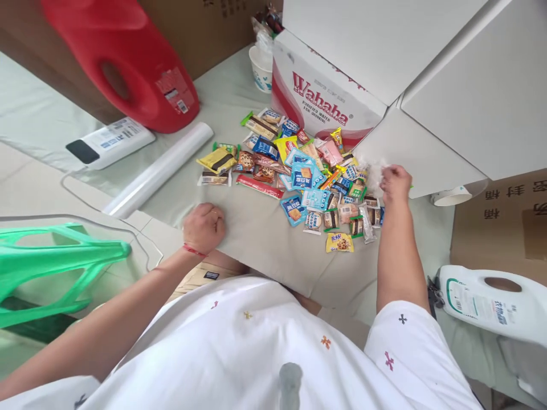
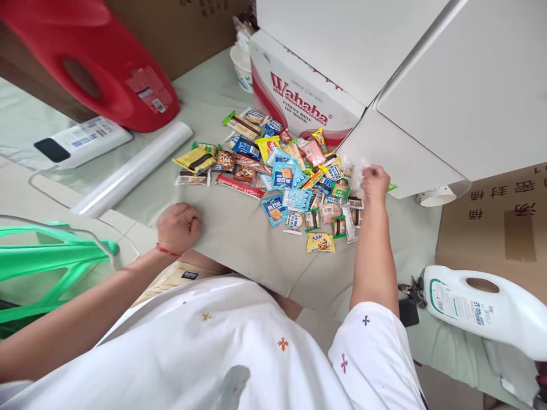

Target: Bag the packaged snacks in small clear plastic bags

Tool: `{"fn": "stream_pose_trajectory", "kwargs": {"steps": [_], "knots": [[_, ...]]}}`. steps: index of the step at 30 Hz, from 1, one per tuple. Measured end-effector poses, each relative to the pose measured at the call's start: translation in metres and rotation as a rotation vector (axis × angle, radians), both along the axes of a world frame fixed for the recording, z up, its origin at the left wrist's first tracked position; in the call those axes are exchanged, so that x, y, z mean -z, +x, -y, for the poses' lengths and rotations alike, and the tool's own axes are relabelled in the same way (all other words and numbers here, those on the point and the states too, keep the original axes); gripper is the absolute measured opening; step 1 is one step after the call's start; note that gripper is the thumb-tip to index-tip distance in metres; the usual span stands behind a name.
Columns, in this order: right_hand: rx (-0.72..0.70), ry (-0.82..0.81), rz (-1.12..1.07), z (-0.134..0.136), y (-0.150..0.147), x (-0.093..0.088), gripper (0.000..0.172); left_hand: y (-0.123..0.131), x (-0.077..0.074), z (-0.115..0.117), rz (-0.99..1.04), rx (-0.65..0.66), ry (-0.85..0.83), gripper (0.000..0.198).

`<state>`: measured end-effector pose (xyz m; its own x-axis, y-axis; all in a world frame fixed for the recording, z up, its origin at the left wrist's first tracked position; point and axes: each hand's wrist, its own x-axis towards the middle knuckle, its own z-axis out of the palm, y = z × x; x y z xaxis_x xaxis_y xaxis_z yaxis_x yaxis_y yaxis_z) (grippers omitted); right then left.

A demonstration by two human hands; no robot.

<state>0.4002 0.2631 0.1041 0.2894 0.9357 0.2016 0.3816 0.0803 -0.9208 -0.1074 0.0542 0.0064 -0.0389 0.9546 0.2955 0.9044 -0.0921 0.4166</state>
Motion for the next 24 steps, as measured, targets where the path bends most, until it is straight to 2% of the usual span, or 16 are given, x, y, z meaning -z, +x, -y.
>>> {"fn": "stream_pose_trajectory", "kwargs": {"steps": [3,6,8,10,11,12,14,15,16,18,20,24], "knots": [[0.115,0.027,-0.215,0.04,0.005,-0.02,0.019,0.008,-0.009,0.005,0.2,-0.022,0.068,0.01],[0.142,0.016,-0.561,0.098,-0.014,-0.025,0.015,0.036,-0.03,0.013,0.437,0.02,0.127,0.014],[0.145,-0.018,-0.83,0.136,-0.043,-0.017,0.014,0.067,-0.046,0.017,0.614,0.22,-0.022,0.011],[0.146,-0.061,-0.948,0.167,-0.079,-0.005,0.017,0.104,-0.061,0.017,0.798,0.389,-0.234,0.015],[0.145,-0.082,-0.953,0.18,-0.096,0.001,0.018,0.123,-0.067,0.017,0.879,0.44,-0.321,0.022],[0.144,-0.105,-0.941,0.19,-0.111,0.007,0.02,0.141,-0.07,0.015,0.956,0.469,-0.37,0.037],[0.149,-0.149,-0.902,0.207,-0.135,0.015,0.024,0.172,-0.074,0.012,1.06,0.534,-0.377,0.084],[0.155,-0.173,-0.885,0.214,-0.142,0.017,0.028,0.183,-0.073,0.01,1.079,0.562,-0.341,0.092],[0.159,-0.203,-0.875,0.22,-0.146,0.019,0.032,0.192,-0.072,0.009,1.089,0.577,-0.291,0.087],[0.157,-0.271,-0.868,0.233,-0.145,0.019,0.041,0.202,-0.068,0.007,1.106,0.57,-0.257,0.057],[0.153,-0.33,-0.854,0.246,-0.135,0.017,0.05,0.202,-0.061,0.007,1.173,0.5,-0.342,0.037],[0.245,-0.28,-0.704,0.261,-0.101,0.011,0.059,0.185,-0.048,0.005,1.421,0.316,-0.607,0.041]]}}
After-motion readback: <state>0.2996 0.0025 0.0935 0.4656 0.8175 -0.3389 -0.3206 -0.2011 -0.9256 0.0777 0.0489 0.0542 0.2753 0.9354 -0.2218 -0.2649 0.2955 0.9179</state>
